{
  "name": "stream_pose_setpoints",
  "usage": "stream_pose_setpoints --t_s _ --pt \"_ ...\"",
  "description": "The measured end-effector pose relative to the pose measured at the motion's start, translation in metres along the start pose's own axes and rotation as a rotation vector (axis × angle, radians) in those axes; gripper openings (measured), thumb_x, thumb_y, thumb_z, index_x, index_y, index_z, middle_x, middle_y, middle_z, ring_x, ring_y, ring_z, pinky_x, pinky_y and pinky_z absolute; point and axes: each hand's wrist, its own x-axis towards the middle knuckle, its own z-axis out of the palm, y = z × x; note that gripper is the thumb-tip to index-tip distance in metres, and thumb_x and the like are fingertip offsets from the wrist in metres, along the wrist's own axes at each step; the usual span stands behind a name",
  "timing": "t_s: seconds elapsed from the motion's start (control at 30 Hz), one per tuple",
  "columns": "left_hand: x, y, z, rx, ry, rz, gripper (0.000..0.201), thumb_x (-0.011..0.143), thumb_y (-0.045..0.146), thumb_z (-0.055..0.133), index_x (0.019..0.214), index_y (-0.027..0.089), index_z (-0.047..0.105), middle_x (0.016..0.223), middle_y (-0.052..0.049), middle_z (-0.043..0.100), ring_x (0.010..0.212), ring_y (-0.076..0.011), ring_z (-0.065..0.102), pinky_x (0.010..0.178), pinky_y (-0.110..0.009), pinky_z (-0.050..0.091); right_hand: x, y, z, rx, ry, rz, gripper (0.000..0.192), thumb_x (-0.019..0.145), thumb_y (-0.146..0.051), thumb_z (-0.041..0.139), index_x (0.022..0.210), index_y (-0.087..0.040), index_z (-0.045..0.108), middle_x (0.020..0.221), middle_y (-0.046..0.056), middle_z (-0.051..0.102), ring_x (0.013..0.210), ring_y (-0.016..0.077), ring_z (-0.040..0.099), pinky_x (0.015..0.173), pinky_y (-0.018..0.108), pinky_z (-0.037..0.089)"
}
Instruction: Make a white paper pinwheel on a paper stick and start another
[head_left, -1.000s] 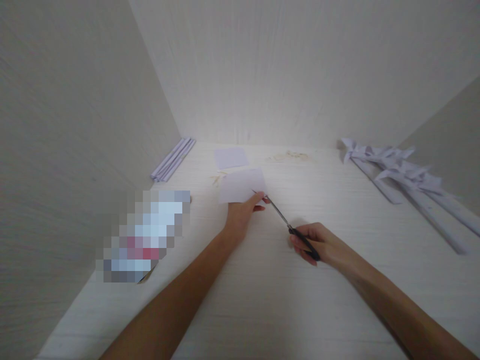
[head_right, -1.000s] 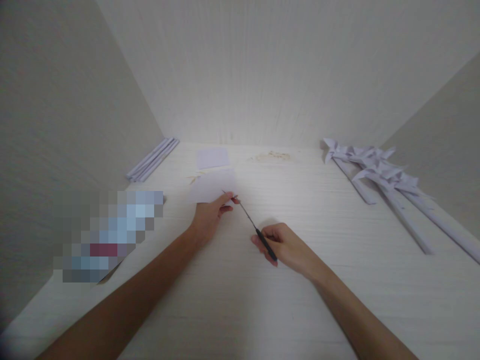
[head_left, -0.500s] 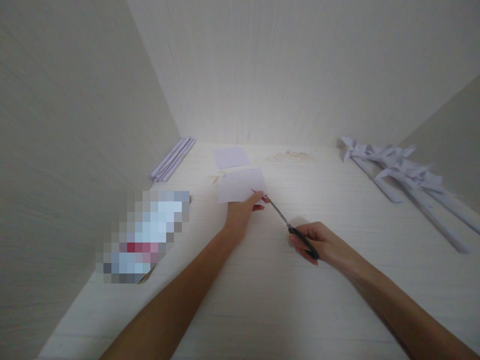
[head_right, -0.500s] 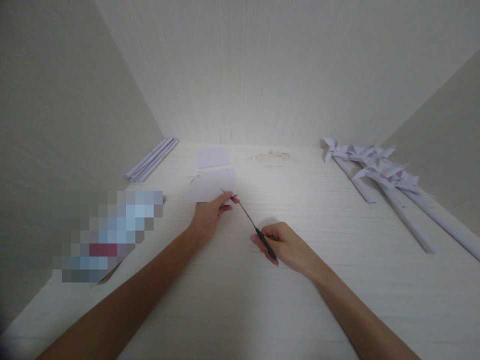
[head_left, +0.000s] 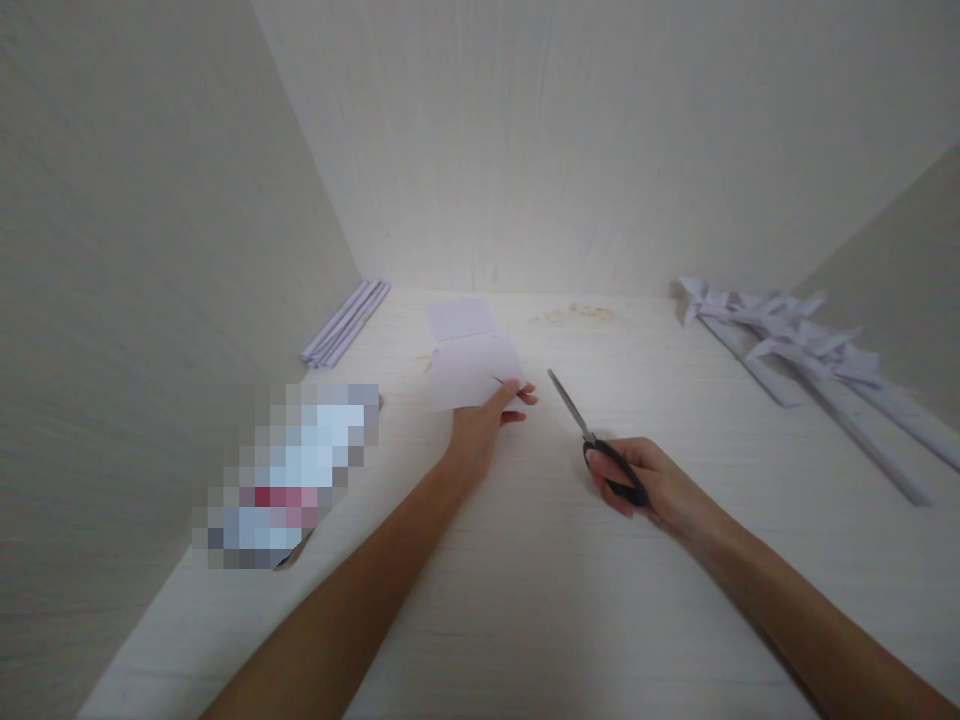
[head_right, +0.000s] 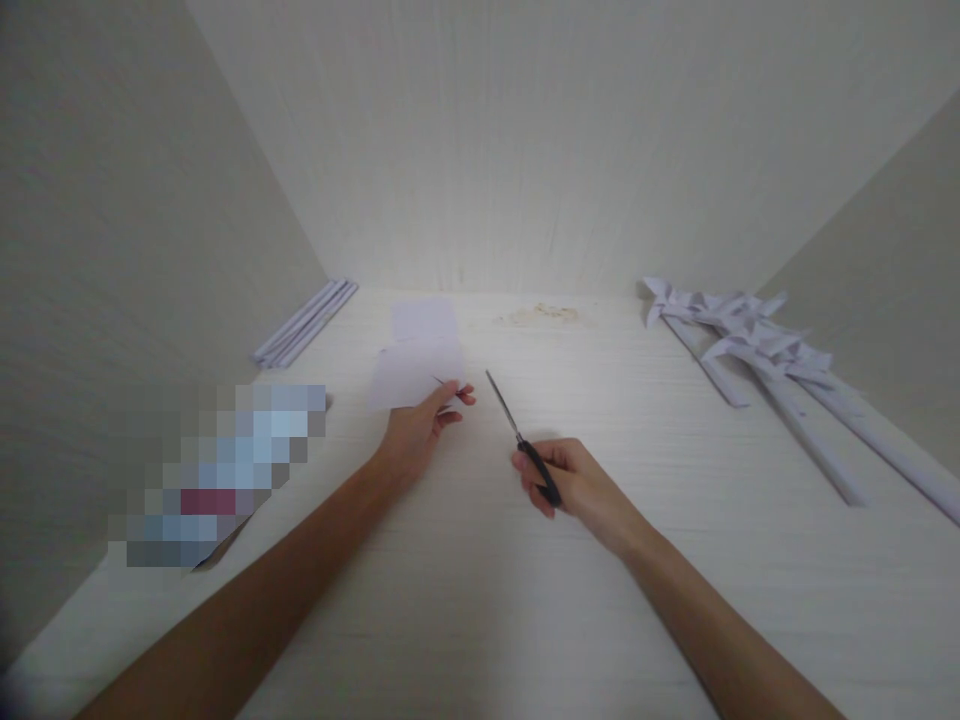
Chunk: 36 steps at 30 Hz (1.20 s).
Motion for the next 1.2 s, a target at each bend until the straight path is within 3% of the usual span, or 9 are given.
stream_pose_setpoints --t_s 0.23,0.6,1.0,1.1,1.2 --pt "-0.005 0.0 0.005 0.103 -0.137 -0.006 0.013 0.066 0.028 0.057 0.064 0.015 0.059 0.067 -0.003 0.063 0.059 -0.0111 0.057 0.048 -0.02 0.042 0.006 0.007 0.005 0.129 0.221 -0.127 0.037 0.071 -0.045 0.054 0.052 -0.015 0.046 0.042 -0.003 0.044 0.034 0.0034 0.024 0.033 0.022 0.01" --pt "-0.016 0.004 0.011 0.365 -0.349 0.006 0.016 0.065 0.023 0.056 0.051 0.016 0.058 0.051 0.0 0.056 0.047 -0.0088 0.05 0.044 -0.019 0.042 0.01 0.004 0.014 0.307 0.398 -0.173 0.024 0.061 -0.031 0.066 0.069 -0.016 0.05 0.054 -0.003 0.052 0.037 0.0041 0.037 0.033 0.018 0.022" --pt "-0.019 0.002 0.014 0.468 -0.329 0.042 0.014 0.061 0.023 0.06 0.049 0.017 0.057 0.051 0.0 0.057 0.044 -0.0093 0.05 0.043 -0.021 0.043 0.013 0.005 0.017 0.255 0.505 -0.198 0.029 0.053 -0.034 0.07 0.065 -0.017 0.049 0.052 -0.006 0.045 0.039 0.0043 0.035 0.033 0.019 0.025" --pt "-0.015 0.0 0.012 0.419 -0.247 0.016 0.009 0.058 0.024 0.063 0.056 0.016 0.06 0.058 -0.001 0.061 0.05 -0.0113 0.054 0.047 -0.023 0.045 0.013 0.005 0.017 0.226 0.53 -0.208 0.029 0.053 -0.033 0.07 0.065 -0.017 0.049 0.054 -0.005 0.046 0.039 0.0036 0.034 0.034 0.018 0.026" --pt "-0.006 -0.002 0.007 0.211 -0.097 0.004 0.02 0.058 0.028 0.065 0.074 0.015 0.062 0.073 -0.004 0.064 0.063 -0.0133 0.058 0.055 -0.024 0.048 0.014 0.006 0.016 0.191 0.566 -0.22 0.026 0.055 -0.029 0.07 0.065 -0.017 0.049 0.056 -0.004 0.048 0.043 0.0045 0.038 0.037 0.018 0.029"
